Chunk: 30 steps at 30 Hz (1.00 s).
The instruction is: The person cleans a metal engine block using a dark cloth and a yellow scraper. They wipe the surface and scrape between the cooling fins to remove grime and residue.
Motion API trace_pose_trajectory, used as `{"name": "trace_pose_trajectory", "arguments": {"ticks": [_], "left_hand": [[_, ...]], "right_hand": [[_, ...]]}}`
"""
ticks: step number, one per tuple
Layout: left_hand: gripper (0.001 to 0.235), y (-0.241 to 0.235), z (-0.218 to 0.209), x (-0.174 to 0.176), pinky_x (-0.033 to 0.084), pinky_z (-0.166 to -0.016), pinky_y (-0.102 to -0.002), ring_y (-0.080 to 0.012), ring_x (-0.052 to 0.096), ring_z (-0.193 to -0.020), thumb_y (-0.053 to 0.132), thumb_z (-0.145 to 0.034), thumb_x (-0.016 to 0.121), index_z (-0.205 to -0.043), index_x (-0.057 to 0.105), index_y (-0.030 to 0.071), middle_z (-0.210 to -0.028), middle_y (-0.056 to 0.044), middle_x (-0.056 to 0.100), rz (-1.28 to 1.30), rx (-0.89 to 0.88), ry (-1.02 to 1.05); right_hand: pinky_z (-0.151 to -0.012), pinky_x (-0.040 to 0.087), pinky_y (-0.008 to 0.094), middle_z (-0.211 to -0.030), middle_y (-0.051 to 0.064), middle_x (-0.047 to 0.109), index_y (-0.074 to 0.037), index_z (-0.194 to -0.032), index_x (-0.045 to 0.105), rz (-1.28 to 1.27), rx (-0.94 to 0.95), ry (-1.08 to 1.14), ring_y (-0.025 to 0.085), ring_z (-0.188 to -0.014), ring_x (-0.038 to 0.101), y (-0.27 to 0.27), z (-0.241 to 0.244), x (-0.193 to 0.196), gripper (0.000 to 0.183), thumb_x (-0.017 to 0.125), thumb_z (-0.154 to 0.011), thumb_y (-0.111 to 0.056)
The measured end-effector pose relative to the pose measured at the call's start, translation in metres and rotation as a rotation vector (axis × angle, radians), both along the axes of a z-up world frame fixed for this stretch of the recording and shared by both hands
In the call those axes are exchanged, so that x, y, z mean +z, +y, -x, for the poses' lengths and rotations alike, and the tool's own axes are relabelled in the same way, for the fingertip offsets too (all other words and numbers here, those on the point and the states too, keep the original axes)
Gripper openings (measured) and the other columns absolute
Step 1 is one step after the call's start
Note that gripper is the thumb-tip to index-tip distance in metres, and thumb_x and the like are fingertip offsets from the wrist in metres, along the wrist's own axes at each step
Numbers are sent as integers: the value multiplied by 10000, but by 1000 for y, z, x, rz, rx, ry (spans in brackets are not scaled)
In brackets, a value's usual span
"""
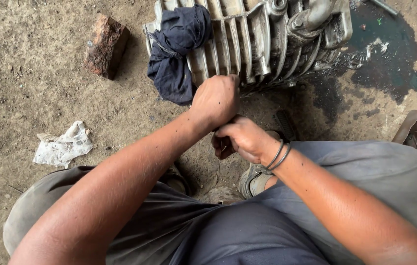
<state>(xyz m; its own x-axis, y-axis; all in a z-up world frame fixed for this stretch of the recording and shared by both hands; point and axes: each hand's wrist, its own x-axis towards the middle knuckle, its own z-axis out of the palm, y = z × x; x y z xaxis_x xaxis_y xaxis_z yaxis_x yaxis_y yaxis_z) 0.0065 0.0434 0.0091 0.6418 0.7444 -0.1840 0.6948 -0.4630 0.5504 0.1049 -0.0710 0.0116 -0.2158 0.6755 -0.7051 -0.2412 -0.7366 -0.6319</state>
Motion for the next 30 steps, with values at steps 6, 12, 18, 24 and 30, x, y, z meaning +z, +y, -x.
{"name": "trace_pose_trajectory", "arguments": {"ticks": [6,12,18,24,30], "left_hand": [[131,7,1,5,579,-529,-406,-292,709,-615,-7,-804,592,-906,674,0,-726,-195,698,6,22,-60],[86,8,3,6,568,-564,-428,-331,697,-638,31,-803,633,-864,686,1,-726,-217,694,-29,25,-100],[148,2,0,9,576,-486,-406,-263,708,-574,-37,-825,558,-908,675,2,-705,-182,688,53,25,-30],[135,9,0,9,602,-546,-447,-346,733,-632,18,-867,542,-894,669,-22,-718,-233,692,78,45,-69],[141,11,1,1,582,-577,-465,-379,709,-633,83,-885,599,-835,695,-8,-684,-253,676,-30,76,-223]], "right_hand": [[-595,588,441,-760,191,714,105,-911,671,-12,-30,149,304,-658,714,9,-6,0,205,567,-932,-70],[-609,595,445,-794,190,718,101,-942,659,64,-38,130,309,-671,722,7,-6,1,193,564,-932,-68],[-612,603,442,-786,207,725,112,-925,682,21,-30,87,304,-661,722,0,-1,6,196,571,-915,-49],[-571,590,428,-782,184,709,104,-904,664,25,-35,138,280,-659,716,8,-6,8,215,564,-940,-83],[-564,586,430,-784,184,713,81,-928,668,59,-74,104,279,-654,707,7,-6,10,184,582,-929,-82]]}}
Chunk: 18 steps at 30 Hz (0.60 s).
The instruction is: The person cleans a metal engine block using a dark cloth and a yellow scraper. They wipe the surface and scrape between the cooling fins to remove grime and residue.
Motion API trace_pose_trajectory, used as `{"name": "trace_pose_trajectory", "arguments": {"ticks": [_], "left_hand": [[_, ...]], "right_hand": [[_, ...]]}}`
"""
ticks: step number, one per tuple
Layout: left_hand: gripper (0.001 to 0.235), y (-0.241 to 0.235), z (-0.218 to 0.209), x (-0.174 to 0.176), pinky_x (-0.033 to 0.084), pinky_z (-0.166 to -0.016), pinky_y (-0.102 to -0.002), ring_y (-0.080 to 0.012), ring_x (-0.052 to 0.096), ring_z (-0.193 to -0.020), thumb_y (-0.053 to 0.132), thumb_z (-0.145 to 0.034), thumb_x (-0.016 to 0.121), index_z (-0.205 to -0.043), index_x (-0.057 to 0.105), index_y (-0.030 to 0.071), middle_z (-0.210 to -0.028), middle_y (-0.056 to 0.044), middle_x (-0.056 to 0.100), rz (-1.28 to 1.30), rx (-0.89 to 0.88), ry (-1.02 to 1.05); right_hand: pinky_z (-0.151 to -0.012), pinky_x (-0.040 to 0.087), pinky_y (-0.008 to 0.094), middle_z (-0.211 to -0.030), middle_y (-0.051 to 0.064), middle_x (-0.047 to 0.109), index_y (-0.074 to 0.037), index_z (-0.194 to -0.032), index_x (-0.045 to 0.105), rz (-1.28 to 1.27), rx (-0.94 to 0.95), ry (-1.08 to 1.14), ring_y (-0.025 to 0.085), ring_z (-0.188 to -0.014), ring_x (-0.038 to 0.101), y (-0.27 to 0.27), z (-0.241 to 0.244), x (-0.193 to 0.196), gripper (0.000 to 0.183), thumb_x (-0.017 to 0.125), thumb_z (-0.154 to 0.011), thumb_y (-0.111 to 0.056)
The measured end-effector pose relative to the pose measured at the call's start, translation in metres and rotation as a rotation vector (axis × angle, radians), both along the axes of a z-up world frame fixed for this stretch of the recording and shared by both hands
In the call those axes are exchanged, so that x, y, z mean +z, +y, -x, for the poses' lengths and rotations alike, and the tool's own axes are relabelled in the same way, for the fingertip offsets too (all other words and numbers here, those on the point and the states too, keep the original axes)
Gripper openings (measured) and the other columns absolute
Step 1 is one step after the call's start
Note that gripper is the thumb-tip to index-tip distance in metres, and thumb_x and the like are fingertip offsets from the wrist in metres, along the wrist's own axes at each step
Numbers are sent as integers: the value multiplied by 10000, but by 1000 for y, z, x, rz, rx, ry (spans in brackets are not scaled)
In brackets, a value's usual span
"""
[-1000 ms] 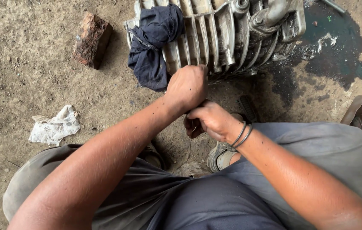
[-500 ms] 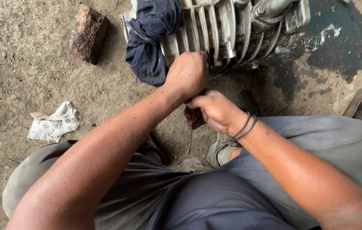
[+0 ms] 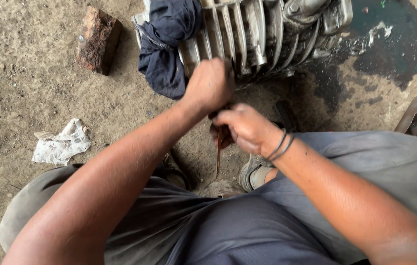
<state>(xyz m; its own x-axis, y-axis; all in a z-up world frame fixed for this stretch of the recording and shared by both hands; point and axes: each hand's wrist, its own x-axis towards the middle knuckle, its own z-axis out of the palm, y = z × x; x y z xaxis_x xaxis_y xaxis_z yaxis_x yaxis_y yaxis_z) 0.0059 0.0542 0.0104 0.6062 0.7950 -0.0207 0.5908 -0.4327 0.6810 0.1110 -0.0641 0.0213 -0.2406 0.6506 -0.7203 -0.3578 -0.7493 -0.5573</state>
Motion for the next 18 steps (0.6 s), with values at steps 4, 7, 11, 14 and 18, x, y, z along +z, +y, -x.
{"name": "trace_pose_trajectory", "arguments": {"ticks": [4,7,11,14,18], "left_hand": [[159,-2,-3,3,597,-495,-435,-303,727,-576,61,-937,527,-873,655,-8,-694,-195,678,101,-48,151],[214,-9,0,5,596,-575,-450,-318,737,-622,92,-987,507,-869,667,12,-708,-203,696,189,-2,147],[146,-1,-2,-2,578,-624,-458,-356,717,-658,83,-909,595,-822,683,6,-721,-226,697,41,10,5],[120,-12,-1,1,565,-602,-477,-380,714,-655,54,-889,571,-860,675,2,-722,-243,688,92,-11,33],[115,-21,-12,6,562,-622,-489,-414,699,-675,72,-874,598,-871,671,-17,-730,-266,678,70,-3,30]], "right_hand": [[-591,596,424,-787,187,720,90,-923,674,-26,19,10,281,-663,714,0,-2,6,204,580,-925,-91],[-625,598,423,-804,192,725,89,-940,669,-31,35,-21,272,-689,716,-3,1,5,191,595,-928,-87],[-583,589,434,-786,174,707,85,-932,661,-17,1,-15,262,-661,701,-1,0,3,189,605,-917,-96],[-582,589,439,-790,170,707,57,-952,660,-3,52,-38,276,-656,705,-7,4,10,166,607,-903,-93],[-579,601,474,-805,197,723,114,-935,684,81,-33,-126,285,-657,703,-7,-3,2,208,608,-895,-76]]}}
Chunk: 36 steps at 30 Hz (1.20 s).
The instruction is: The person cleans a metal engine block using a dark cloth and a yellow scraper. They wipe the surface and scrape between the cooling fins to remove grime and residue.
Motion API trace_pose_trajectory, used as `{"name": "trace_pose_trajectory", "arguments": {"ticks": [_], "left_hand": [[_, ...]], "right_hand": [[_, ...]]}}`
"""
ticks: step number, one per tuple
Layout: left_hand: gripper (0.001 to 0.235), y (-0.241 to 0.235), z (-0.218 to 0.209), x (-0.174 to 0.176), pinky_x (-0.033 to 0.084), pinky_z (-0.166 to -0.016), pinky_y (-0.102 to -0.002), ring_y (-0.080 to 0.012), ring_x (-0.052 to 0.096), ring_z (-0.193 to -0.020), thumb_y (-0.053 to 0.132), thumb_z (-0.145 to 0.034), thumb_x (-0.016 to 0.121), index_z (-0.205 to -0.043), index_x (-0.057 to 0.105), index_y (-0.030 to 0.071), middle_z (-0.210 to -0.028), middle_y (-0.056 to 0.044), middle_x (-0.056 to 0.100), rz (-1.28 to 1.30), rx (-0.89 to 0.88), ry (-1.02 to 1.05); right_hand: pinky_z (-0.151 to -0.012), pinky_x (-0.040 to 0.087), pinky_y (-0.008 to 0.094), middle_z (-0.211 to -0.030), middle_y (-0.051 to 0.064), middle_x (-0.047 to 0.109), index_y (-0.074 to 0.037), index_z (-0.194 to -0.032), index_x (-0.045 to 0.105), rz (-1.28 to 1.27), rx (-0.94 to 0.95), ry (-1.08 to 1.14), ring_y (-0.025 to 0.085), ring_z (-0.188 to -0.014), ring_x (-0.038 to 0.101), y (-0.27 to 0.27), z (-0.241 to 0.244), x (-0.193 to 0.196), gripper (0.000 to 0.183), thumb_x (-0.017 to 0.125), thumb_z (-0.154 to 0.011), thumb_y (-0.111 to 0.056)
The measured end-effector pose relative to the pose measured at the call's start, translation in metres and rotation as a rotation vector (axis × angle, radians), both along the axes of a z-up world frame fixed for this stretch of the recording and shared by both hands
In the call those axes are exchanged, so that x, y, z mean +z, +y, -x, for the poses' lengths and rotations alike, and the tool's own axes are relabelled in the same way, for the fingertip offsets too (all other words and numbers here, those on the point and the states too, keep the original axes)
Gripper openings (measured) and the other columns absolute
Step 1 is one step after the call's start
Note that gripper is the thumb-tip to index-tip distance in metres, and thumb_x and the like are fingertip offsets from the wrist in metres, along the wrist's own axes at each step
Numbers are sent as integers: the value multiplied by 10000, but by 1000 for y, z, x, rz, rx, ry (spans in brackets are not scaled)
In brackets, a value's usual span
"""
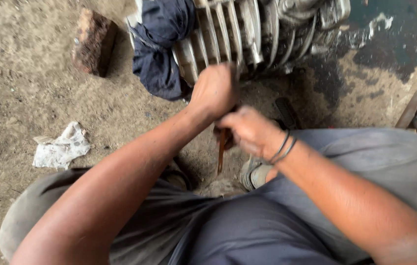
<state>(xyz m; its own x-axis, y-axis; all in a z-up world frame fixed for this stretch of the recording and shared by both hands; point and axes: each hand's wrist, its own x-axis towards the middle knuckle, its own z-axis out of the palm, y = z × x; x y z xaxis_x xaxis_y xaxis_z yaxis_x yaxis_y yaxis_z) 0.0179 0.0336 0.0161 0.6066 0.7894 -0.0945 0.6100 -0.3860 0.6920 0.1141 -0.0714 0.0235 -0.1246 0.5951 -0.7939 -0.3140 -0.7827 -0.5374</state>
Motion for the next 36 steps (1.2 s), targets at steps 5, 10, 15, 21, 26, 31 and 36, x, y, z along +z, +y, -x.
{"name": "trace_pose_trajectory", "arguments": {"ticks": [5,10,15,21,26,31,36], "left_hand": [[163,-13,-4,21,590,-564,-465,-342,729,-620,91,-935,521,-925,662,8,-720,-200,700,160,122,52],[231,-23,12,30,595,-617,-453,-321,728,-626,220,-955,589,-919,664,4,-712,-191,708,189,269,115],[264,-12,14,25,588,-623,-469,-351,734,-666,260,-947,593,-921,690,17,-745,-201,718,127,120,158],[308,-14,15,16,591,-627,-472,-363,727,-688,274,-974,544,-896,716,31,-752,-205,712,101,52,202],[387,-4,8,15,612,-582,-429,-286,736,-630,289,-1037,465,-862,687,24,-730,-177,717,215,60,294],[304,-7,6,14,624,-468,-404,-224,728,-575,209,-995,447,-871,656,26,-708,-145,696,158,-202,455],[245,-13,-5,5,566,-457,-390,-229,691,-545,138,-972,486,-880,675,13,-699,-126,689,21,-48,244]], "right_hand": [[-580,606,435,-804,200,719,116,-942,681,-106,52,154,288,-657,719,-14,-15,2,211,583,-897,-65],[-594,610,413,-800,181,705,98,-929,670,-104,143,197,282,-658,711,-13,-12,-9,178,585,-895,-55],[-548,573,399,-775,153,690,57,-917,668,-41,141,174,268,-628,696,-6,-8,-4,157,610,-901,-88],[-564,570,422,-769,149,693,45,-914,666,-64,147,162,263,-634,701,-7,-10,3,142,607,-890,-83],[-608,590,420,-759,158,705,84,-886,657,-108,137,146,264,-640,706,-1,-13,3,185,576,-908,-82],[-610,604,439,-751,181,713,76,-870,672,-32,160,71,280,-640,712,-6,-7,7,176,580,-902,-70],[-588,601,434,-753,185,705,116,-880,671,-88,113,114,285,-639,718,-5,-22,8,199,556,-903,-45]]}}
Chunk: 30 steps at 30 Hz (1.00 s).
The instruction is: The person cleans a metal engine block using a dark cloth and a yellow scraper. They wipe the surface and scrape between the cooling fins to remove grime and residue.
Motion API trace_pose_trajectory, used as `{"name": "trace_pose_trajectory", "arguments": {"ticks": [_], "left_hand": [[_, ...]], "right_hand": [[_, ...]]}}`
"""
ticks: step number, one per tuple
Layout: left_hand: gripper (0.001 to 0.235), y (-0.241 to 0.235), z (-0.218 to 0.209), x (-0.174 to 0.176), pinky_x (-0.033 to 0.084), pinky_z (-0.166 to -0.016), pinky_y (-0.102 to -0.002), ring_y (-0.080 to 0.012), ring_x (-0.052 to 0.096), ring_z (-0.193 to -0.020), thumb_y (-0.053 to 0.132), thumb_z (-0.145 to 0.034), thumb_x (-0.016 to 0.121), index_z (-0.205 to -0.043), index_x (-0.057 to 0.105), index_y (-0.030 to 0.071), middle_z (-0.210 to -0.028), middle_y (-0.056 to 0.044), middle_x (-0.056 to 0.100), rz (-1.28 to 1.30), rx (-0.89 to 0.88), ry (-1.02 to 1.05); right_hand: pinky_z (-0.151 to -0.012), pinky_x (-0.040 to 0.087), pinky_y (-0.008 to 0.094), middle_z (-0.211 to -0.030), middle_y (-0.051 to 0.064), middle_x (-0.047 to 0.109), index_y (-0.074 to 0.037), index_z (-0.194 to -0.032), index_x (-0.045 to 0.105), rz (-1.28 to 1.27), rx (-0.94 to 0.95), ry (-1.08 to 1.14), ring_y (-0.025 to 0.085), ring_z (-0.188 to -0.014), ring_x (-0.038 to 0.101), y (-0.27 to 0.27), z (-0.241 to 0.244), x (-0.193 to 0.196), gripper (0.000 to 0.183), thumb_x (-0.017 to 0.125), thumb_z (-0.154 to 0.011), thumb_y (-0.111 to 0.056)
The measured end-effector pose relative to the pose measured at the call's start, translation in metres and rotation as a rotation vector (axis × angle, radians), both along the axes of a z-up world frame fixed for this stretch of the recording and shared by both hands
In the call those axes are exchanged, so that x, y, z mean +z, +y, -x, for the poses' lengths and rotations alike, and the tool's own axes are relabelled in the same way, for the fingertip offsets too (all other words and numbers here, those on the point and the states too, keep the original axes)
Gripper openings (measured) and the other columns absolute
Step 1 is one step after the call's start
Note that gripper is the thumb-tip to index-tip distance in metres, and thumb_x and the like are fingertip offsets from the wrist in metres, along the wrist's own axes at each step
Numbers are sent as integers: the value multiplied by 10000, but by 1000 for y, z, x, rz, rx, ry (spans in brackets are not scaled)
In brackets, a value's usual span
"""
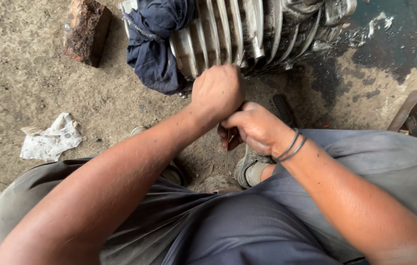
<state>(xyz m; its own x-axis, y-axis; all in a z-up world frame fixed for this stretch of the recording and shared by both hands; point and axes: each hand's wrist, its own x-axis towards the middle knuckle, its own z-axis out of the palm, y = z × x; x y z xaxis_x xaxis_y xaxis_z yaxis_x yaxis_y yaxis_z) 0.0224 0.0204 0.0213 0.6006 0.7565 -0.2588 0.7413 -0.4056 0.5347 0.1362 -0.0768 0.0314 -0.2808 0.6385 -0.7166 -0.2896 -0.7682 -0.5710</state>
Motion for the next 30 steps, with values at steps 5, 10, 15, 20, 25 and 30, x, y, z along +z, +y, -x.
{"name": "trace_pose_trajectory", "arguments": {"ticks": [5,10,15,20,25,30], "left_hand": [[263,-18,13,5,546,-477,-433,-302,693,-553,200,-970,523,-862,673,13,-672,-168,694,-18,120,-74],[302,-6,12,-2,585,-514,-434,-334,725,-612,213,-997,526,-840,660,-8,-725,-198,704,-44,140,-60],[216,10,12,-3,589,-560,-441,-332,724,-646,189,-906,586,-839,685,8,-734,-198,714,-58,36,-43],[158,16,13,0,592,-553,-438,-293,734,-654,129,-904,564,-899,676,18,-767,-182,719,-28,-48,29],[184,13,-1,-6,584,-528,-418,-286,715,-649,130,-823,601,-922,658,-13,-777,-172,711,-233,-87,-38],[152,-10,7,1,573,-531,-436,-310,704,-628,132,-860,587,-897,671,11,-749,-170,701,-265,-17,-118]], "right_hand": [[-589,596,430,-759,178,701,73,-912,675,-5,105,0,267,-637,696,-8,1,-3,159,562,-892,-37],[-602,599,417,-753,177,694,86,-878,662,-24,83,18,269,-626,690,1,2,-14,162,569,-898,-44],[-603,599,435,-749,196,720,106,-849,676,1,15,-34,284,-627,702,4,9,-13,170,574,-878,-26],[-618,607,452,-739,201,694,84,-891,673,-13,12,26,302,-632,709,5,15,-6,140,574,-883,-14],[-655,613,432,-794,210,721,116,-911,686,2,-31,-63,311,-695,731,2,10,-1,156,599,-895,-12],[-661,616,430,-801,206,730,102,-918,699,-43,41,-61,299,-695,732,-6,-2,4,174,584,-874,-21]]}}
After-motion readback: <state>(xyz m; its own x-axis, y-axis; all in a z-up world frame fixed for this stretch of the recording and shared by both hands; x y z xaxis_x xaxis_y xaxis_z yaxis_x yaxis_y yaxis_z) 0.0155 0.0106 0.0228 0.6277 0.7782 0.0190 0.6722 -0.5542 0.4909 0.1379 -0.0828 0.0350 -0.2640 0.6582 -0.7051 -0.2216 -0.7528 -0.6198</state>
